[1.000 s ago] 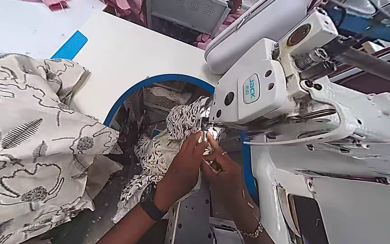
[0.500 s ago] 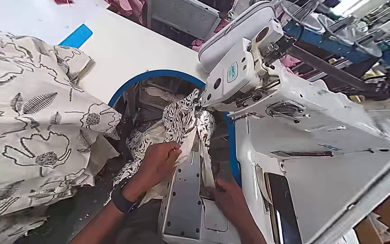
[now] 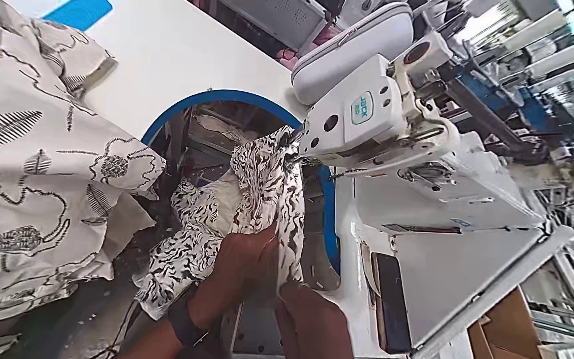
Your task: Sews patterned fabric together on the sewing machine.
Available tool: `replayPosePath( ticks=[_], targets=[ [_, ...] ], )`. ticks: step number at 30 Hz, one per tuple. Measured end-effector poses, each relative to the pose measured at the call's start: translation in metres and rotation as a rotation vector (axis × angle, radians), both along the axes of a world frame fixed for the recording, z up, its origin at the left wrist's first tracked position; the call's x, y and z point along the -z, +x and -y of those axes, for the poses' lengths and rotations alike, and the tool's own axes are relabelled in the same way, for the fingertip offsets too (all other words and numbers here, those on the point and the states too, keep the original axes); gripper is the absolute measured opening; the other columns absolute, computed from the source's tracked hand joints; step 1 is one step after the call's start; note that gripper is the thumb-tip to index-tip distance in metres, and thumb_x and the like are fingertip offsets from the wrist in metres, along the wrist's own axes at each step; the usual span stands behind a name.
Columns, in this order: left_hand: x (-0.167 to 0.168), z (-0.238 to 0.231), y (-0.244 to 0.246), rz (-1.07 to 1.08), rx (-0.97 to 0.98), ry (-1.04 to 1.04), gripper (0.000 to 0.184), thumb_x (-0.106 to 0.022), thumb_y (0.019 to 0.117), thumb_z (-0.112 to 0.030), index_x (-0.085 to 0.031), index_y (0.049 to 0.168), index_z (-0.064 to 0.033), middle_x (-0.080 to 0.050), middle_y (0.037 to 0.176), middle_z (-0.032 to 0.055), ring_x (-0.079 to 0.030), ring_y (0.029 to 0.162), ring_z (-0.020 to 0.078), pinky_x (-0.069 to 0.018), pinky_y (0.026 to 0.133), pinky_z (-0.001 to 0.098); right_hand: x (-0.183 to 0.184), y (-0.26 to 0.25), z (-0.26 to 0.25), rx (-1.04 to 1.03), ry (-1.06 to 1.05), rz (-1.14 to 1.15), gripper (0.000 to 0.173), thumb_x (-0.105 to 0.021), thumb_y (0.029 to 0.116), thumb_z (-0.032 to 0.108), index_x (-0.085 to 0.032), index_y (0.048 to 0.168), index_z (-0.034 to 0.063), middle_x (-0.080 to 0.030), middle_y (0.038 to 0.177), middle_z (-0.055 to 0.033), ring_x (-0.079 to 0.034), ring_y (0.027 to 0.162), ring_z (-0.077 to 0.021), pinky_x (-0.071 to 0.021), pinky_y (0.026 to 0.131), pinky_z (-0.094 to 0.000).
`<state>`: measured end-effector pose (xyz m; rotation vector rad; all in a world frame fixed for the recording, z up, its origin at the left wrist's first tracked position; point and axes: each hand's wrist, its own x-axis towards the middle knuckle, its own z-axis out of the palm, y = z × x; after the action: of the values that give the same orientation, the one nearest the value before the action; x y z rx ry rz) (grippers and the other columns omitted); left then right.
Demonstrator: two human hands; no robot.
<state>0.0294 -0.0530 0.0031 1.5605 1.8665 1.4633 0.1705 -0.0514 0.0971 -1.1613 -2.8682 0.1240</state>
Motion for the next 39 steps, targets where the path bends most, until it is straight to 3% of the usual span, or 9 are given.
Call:
replayPosePath(
  ticks=[4, 18, 22, 26, 28, 30, 33, 36, 39],
  targets=[
    [-0.026, 0.01, -0.02, 0.076, 0.375, -0.299, 0.041, -0.062, 0.0963, -0.014, -0.064, 0.135, -0.0002, -0.066, 0.067, 0.0171, -0.067, 0.06, 0.0376, -0.054, 0.06, 0.0565, -0.026, -0.015, 0.001, -0.003, 0.079, 0.118, 0.016, -0.067, 0.089, 0.015, -0.072, 0.078, 0.0043, -0.065, 0.066, -0.0118, -0.068, 0.057, -0.0261, -0.0508, 0.044, -0.0384],
    [0.012, -0.036, -0.035, 0.458, 0.429, -0.062, 0.031, -0.043, 0.1026, -0.014, -0.067, 0.091, 0.0014, -0.056, 0.067, 0.0027, -0.052, 0.062, 0.0101, -0.0455, 0.062, 0.0324, 0.035, -0.044, -0.045, 0.008, 0.303, -0.146, 0.015, -0.061, 0.0877, 0.01, -0.068, 0.077, 0.0019, -0.06, 0.061, -0.01, -0.065, 0.052, -0.0263, -0.0492, 0.042, -0.0388],
    [0.001, 0.018, -0.04, 0.392, 0.343, -0.232, 0.033, -0.057, 0.1023, -0.021, -0.065, 0.126, 0.0008, -0.065, 0.073, 0.0113, -0.06, 0.061, 0.0217, -0.0524, 0.063, 0.042, 0.041, -0.007, -0.049, 0.202, 0.163, -0.08, 0.018, -0.063, 0.0891, 0.009, -0.075, 0.093, -0.0036, -0.071, 0.082, -0.0204, -0.072, 0.07, -0.0377, -0.0565, 0.057, -0.0523],
    [0.027, 0.062, -0.07, 0.286, 0.233, -0.311, 0.027, -0.058, 0.1005, -0.024, -0.07, 0.094, -0.0011, -0.058, 0.066, 0.0037, -0.054, 0.057, 0.0122, -0.0469, 0.058, 0.0341, 0.06, 0.003, -0.103, 0.307, -0.633, 0.601, 0.04, -0.065, 0.0982, 0.019, -0.061, 0.127, -0.0092, -0.062, 0.126, -0.0338, -0.057, 0.122, -0.0511, -0.0432, 0.099, -0.0677],
    [0.013, 0.06, -0.062, 0.22, 0.245, -0.151, 0.029, -0.054, 0.1019, -0.024, -0.073, 0.093, -0.0041, -0.06, 0.064, -0.0023, -0.051, 0.055, 0.0008, -0.0441, 0.055, 0.0205, 0.089, 0.019, -0.138, 0.095, -0.748, 0.5, 0.039, -0.07, 0.0947, 0.021, -0.065, 0.113, -0.0127, -0.065, 0.11, -0.0337, -0.062, 0.107, -0.0495, -0.0455, 0.092, -0.0681],
    [0.0, 0.059, -0.043, 0.224, 0.302, -0.07, 0.029, -0.053, 0.1034, -0.024, -0.072, 0.093, -0.0047, -0.058, 0.063, -0.0033, -0.049, 0.054, -0.0015, -0.0422, 0.053, 0.0172, 0.071, 0.041, -0.148, 0.025, -0.739, 0.047, 0.018, -0.064, 0.0921, 0.008, -0.065, 0.085, -0.0088, -0.061, 0.078, -0.015, -0.058, 0.077, -0.024, -0.0463, 0.075, -0.045],
    [0.009, 0.061, -0.019, 0.323, 0.327, -0.072, 0.029, -0.054, 0.1045, -0.026, -0.072, 0.099, -0.0033, -0.055, 0.06, -0.0018, -0.046, 0.05, 0.002, -0.0411, 0.05, 0.0203, 0.009, 0.066, -0.072, 0.109, -0.687, -0.53, 0.009, -0.065, 0.0936, 0.013, -0.07, 0.086, 0.0106, -0.07, 0.078, 0.0125, -0.065, 0.075, 0.0061, -0.0561, 0.072, -0.0174],
    [0.014, 0.058, -0.005, 0.36, 0.295, -0.046, 0.028, -0.054, 0.1037, -0.021, -0.073, 0.101, -0.0013, -0.058, 0.061, 0.0008, -0.047, 0.05, 0.0035, -0.0408, 0.05, 0.021, -0.005, 0.062, 0.014, 0.034, -0.338, -0.193, 0.027, -0.066, 0.0929, 0.02, -0.069, 0.081, -0.0043, -0.064, 0.062, -0.0107, -0.067, 0.056, -0.0239, -0.0525, 0.052, -0.0414],
    [0.009, 0.054, -0.009, 0.371, 0.354, -0.058, 0.026, -0.054, 0.1043, -0.02, -0.074, 0.103, -0.0031, -0.062, 0.066, 0.0001, -0.05, 0.054, 0.001, -0.0428, 0.053, 0.0178, -0.026, 0.045, 0.016, 0.176, -0.153, 0.088, 0.033, -0.061, 0.0975, 0.02, -0.07, 0.112, -0.0081, -0.067, 0.066, -0.0179, -0.069, 0.056, -0.0385, -0.0528, 0.049, -0.0553]
  ],
)
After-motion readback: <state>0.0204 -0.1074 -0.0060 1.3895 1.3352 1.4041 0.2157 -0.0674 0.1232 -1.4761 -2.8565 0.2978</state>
